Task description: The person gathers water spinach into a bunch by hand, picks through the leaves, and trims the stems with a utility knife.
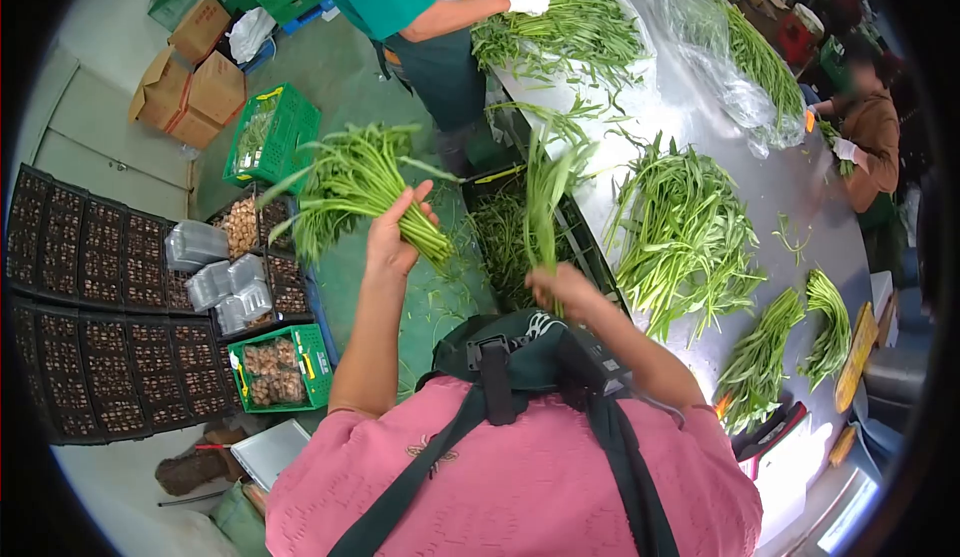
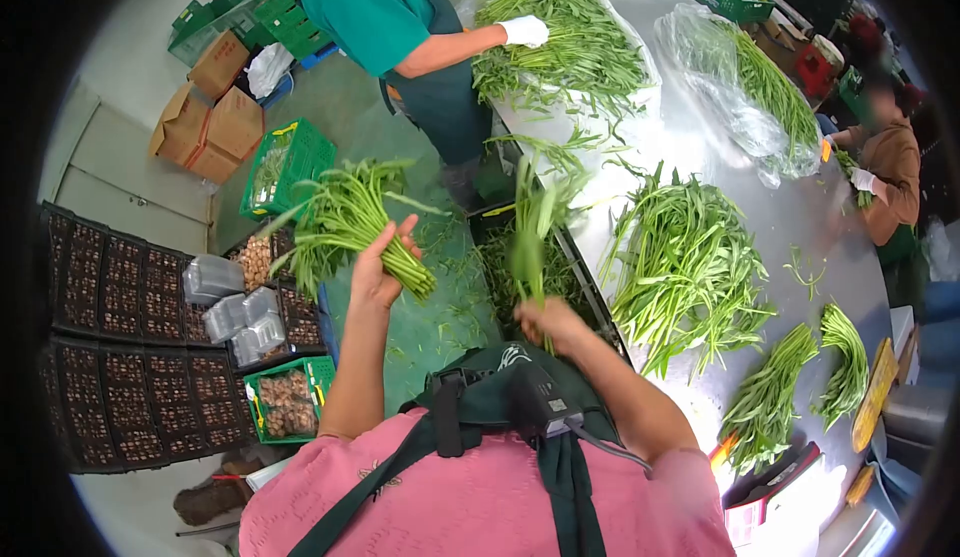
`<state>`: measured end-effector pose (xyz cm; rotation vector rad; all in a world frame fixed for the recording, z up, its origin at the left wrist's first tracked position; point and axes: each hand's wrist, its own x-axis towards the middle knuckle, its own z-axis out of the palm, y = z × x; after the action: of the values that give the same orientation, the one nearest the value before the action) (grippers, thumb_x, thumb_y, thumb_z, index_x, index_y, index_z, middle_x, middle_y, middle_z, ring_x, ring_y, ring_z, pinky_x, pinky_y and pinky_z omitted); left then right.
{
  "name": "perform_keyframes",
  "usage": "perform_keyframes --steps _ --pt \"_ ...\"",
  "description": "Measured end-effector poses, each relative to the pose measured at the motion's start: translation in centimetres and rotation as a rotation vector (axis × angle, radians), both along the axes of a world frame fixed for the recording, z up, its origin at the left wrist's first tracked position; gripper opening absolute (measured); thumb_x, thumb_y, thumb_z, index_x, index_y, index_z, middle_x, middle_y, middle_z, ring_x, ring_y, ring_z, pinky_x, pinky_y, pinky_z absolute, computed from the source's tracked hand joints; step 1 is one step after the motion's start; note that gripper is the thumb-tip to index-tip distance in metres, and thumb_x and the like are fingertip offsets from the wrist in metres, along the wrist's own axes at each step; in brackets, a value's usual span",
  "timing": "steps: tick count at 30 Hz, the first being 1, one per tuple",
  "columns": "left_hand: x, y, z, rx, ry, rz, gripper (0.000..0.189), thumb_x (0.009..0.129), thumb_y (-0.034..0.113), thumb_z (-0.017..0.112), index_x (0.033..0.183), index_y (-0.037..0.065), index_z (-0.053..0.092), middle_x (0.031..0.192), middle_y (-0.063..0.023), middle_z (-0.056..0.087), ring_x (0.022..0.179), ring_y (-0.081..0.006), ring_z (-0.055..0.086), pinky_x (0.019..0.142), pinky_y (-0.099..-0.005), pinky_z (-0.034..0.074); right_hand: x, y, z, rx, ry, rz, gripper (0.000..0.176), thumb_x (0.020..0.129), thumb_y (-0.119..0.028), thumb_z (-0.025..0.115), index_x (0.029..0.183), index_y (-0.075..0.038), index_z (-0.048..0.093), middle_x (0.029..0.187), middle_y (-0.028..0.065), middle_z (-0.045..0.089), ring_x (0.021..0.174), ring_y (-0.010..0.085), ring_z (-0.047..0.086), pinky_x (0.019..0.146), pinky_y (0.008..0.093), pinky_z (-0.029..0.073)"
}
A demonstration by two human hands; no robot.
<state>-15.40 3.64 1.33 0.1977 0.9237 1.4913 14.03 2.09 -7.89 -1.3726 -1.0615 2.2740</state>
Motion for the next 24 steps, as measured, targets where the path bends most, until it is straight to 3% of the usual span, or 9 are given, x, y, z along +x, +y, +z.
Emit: perform_keyframes --steps 2,3,4,6,7,13,20,24 --pt "-0.5 -0.1 -0.7 -0.001 -0.030 0.048 0.024 0.093 0.012 0.063 0.112 0.004 0.051 0.118 -0.0184 0.064 0.076 -0.0191 0.063 0.068 -0.0399 0.056 0.3 -1.5 -2.3 0.234 -0.121 0.177 0.025 0.097 -0.025 0.054 0.093 -0.003 0.065 0.068 0.0017 0.058 0.063 0.0111 0.052 0.057 0.0242 0.041" --pt "-0.3 -0.5 -0.5 -0.001 -0.065 0.056 0.020 0.093 0.012 0.063 0.109 0.006 0.052 0.110 -0.0160 0.066 0.076 -0.0188 0.063 0.068 -0.0401 0.055 0.8 -1.6 -0.3 0.111 -0.044 0.061 0.027 0.098 -0.026 0.054 0.098 -0.002 0.064 0.069 0.0011 0.057 0.065 0.0105 0.052 0.061 0.0240 0.040" --pt "-0.3 -1.4 -0.9 -0.020 -0.072 0.062 0.020 0.093 0.012 0.063 0.109 0.006 0.052 0.110 -0.0160 0.066 0.076 -0.0188 0.063 0.068 -0.0401 0.055 0.9 -1.8 0.2 0.043 0.141 -0.111 0.024 0.097 -0.022 0.056 0.099 0.001 0.061 0.065 0.0021 0.054 0.059 0.0120 0.049 0.056 0.0269 0.040" --pt "0.0 -1.1 -1.3 -0.018 -0.006 0.031 0.017 0.095 0.012 0.061 0.108 0.007 0.052 0.104 -0.0129 0.065 0.074 -0.0182 0.061 0.068 -0.0404 0.055 1.1 -1.4 1.3 -0.022 0.274 -0.224 0.022 0.101 -0.022 0.052 0.101 0.000 0.058 0.065 0.0010 0.050 0.058 0.0121 0.046 0.055 0.0276 0.039" --pt "0.4 -1.3 -1.3 -0.014 -0.004 0.012 0.015 0.094 0.012 0.062 0.105 0.006 0.054 0.093 -0.0097 0.063 0.074 -0.0184 0.061 0.068 -0.0404 0.054 1.2 -1.2 1.4 -0.017 0.266 -0.225 0.022 0.101 -0.022 0.052 0.101 0.000 0.058 0.065 0.0010 0.050 0.058 0.0121 0.046 0.055 0.0276 0.039" --pt "2.1 -2.1 -1.6 -0.024 0.017 -0.047 0.015 0.094 0.012 0.063 0.104 0.005 0.055 0.089 -0.0078 0.061 0.074 -0.0182 0.060 0.068 -0.0396 0.054 1.0 -0.1 2.6 0.067 0.555 -0.329 0.021 0.101 -0.025 0.055 0.101 -0.004 0.057 0.067 0.0012 0.050 0.059 0.0122 0.044 0.058 0.0278 0.038" --pt "2.7 -2.8 -2.8 -0.022 0.055 -0.102 0.013 0.091 0.011 0.066 0.097 0.004 0.057 0.083 -0.0071 0.062 0.071 -0.0186 0.062 0.065 -0.0365 0.055 0.9 -1.3 2.4 0.098 0.577 -0.322 0.022 0.100 -0.026 0.056 0.101 -0.004 0.057 0.068 0.0014 0.051 0.061 0.0121 0.045 0.060 0.0280 0.039" --pt "4.3 -3.4 -3.1 -0.040 0.130 -0.181 0.018 0.091 0.013 0.067 0.103 0.004 0.057 0.085 -0.0083 0.062 0.074 -0.0194 0.063 0.067 -0.0370 0.056 0.7 -0.6 3.5 0.212 0.476 -0.271 0.021 0.099 -0.024 0.058 0.100 -0.003 0.057 0.066 0.0012 0.049 0.058 0.0114 0.042 0.056 0.0274 0.036"
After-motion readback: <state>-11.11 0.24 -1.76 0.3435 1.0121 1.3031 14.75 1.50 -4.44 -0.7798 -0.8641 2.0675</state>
